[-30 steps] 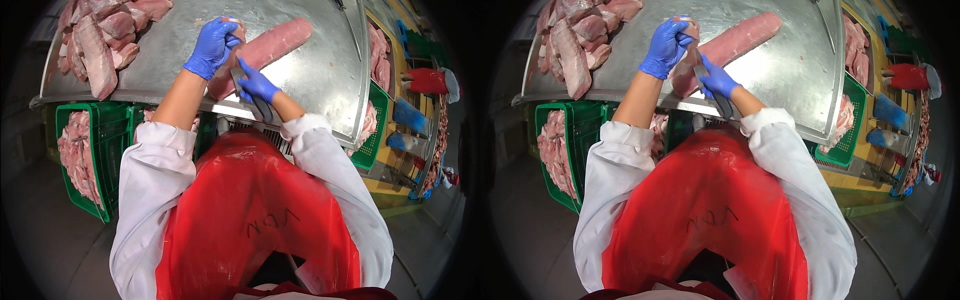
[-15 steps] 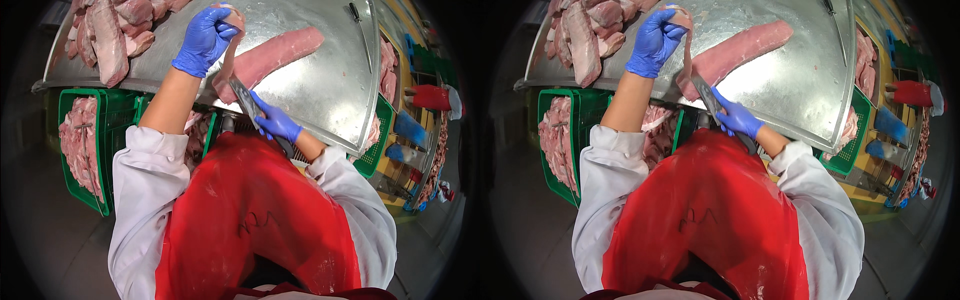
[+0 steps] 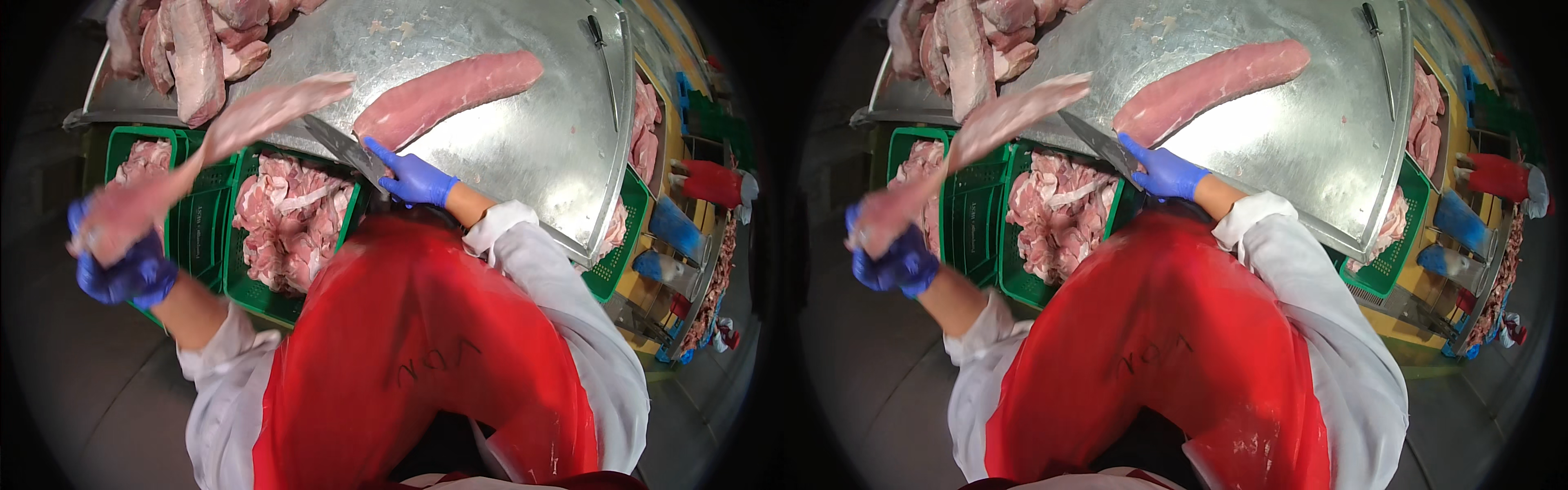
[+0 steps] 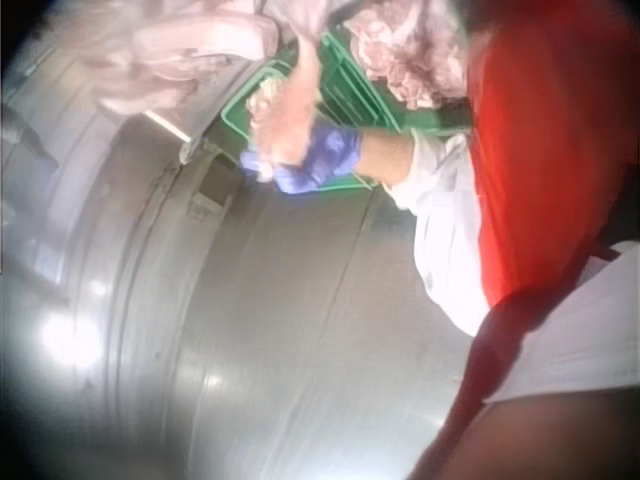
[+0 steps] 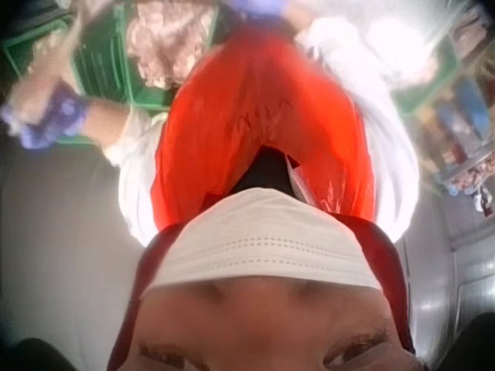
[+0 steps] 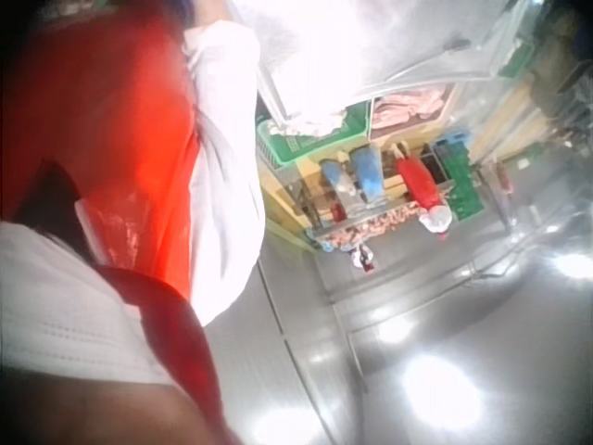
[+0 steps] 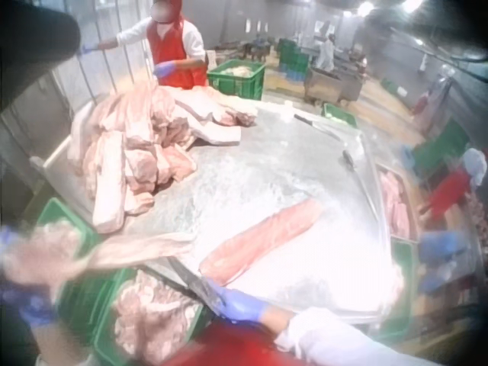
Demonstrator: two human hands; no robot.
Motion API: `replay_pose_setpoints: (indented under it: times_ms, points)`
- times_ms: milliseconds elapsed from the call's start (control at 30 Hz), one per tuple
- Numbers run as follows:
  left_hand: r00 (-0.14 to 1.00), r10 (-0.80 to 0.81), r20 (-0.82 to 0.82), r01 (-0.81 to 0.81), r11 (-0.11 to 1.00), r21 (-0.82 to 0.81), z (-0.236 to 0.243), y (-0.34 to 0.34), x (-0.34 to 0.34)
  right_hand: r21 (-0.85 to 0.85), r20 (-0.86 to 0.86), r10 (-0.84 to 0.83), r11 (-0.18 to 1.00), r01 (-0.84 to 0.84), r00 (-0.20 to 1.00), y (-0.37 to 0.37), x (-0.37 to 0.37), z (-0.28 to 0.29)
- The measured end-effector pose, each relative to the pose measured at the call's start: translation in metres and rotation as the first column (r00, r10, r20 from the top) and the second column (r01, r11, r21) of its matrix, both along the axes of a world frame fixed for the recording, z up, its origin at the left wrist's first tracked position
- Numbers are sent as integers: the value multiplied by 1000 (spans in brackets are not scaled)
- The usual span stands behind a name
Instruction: The person trims fat and connective tissue from large cuts of raw meat using a knife on a stainless steel table. Trimmed pieces are placed into green crates, and the cleaned meat is set aside on the table.
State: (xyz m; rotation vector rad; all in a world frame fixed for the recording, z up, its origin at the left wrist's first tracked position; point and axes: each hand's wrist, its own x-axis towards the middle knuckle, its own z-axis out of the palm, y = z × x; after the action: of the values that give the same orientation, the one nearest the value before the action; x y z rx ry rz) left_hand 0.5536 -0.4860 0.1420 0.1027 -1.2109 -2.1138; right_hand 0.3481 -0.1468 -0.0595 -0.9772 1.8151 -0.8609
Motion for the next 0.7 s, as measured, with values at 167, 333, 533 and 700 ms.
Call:
replay_pose_setpoints:
  times_ms: [167, 333, 533, 700]
  points:
    - [221, 181, 958, 349, 903, -251, -130, -65, 166, -4, 335, -475, 863, 505, 813, 90, -50, -14]
    - [326, 312, 893, 632, 630, -451, -195, 19, 24, -18, 94, -715, 695, 719, 693, 141, -136, -27]
    - [401, 146, 904, 752, 512, -416, -258, 126, -239, -77, -123, -755, 655, 752, 644, 75, -223, -75]
    - [271, 191, 943, 912, 262, -315, -263, 162, -269, -35, -296, -699, 689, 723, 651, 95, -208, -91]
